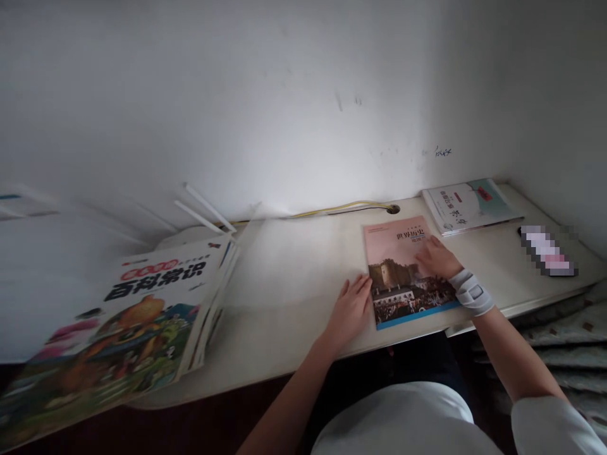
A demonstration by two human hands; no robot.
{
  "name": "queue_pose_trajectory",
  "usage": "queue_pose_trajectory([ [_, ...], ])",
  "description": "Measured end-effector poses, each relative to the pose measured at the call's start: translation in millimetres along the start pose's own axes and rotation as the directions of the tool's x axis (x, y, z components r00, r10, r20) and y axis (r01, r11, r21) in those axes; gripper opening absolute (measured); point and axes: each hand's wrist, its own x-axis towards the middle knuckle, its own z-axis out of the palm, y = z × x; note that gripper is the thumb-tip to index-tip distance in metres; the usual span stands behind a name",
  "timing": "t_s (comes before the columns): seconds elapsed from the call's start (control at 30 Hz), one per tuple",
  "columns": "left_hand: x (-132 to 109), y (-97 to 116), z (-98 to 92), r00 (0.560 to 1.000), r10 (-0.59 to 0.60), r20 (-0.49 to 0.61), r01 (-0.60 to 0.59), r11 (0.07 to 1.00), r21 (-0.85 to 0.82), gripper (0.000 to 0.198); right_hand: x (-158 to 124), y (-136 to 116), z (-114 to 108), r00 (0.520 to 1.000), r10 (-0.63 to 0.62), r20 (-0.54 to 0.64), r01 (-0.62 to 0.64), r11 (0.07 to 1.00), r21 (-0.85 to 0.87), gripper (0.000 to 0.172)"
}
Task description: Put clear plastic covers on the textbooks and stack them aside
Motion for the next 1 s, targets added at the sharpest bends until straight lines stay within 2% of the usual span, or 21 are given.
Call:
queue_pose_trajectory([
  [0.13, 5.0, 0.9, 4.5, 0.999, -0.045, -0.020, 0.045, 0.999, -0.024, 0.048, -4.5, -0.6, 2.7, 0.998, 0.040, -0.048, -0.032, 0.988, 0.152, 0.058],
  [0.4, 0.9, -1.6, 5.9, 0.996, -0.015, -0.086, 0.017, 1.000, 0.025, 0.049, -30.7, 21.9, 8.5, 0.977, 0.148, -0.156, -0.090, 0.941, 0.326, 0.052],
  [0.73, 0.3, -4.1, 9.6, 0.995, 0.012, -0.100, -0.007, 0.999, 0.046, 0.045, -40.9, 8.8, 5.5, 0.971, 0.123, -0.207, -0.049, 0.943, 0.329, 0.050],
  [0.8, -0.4, -3.4, 7.4, 0.996, 0.015, -0.083, -0.011, 0.999, 0.054, 0.045, -40.7, 8.0, 4.3, 0.969, 0.141, -0.203, -0.043, 0.906, 0.421, 0.051],
  [0.93, -1.4, -1.3, 1.7, 0.998, 0.020, -0.058, -0.016, 0.998, 0.067, 0.045, -36.0, 7.1, 0.1, 0.965, 0.175, -0.195, 0.002, 0.739, 0.674, 0.053],
  [1.0, -1.7, -0.7, 0.1, 0.998, 0.023, -0.050, -0.019, 0.997, 0.070, 0.046, -32.6, 7.4, -3.9, 0.962, 0.219, -0.165, -0.029, 0.679, 0.733, 0.054],
])
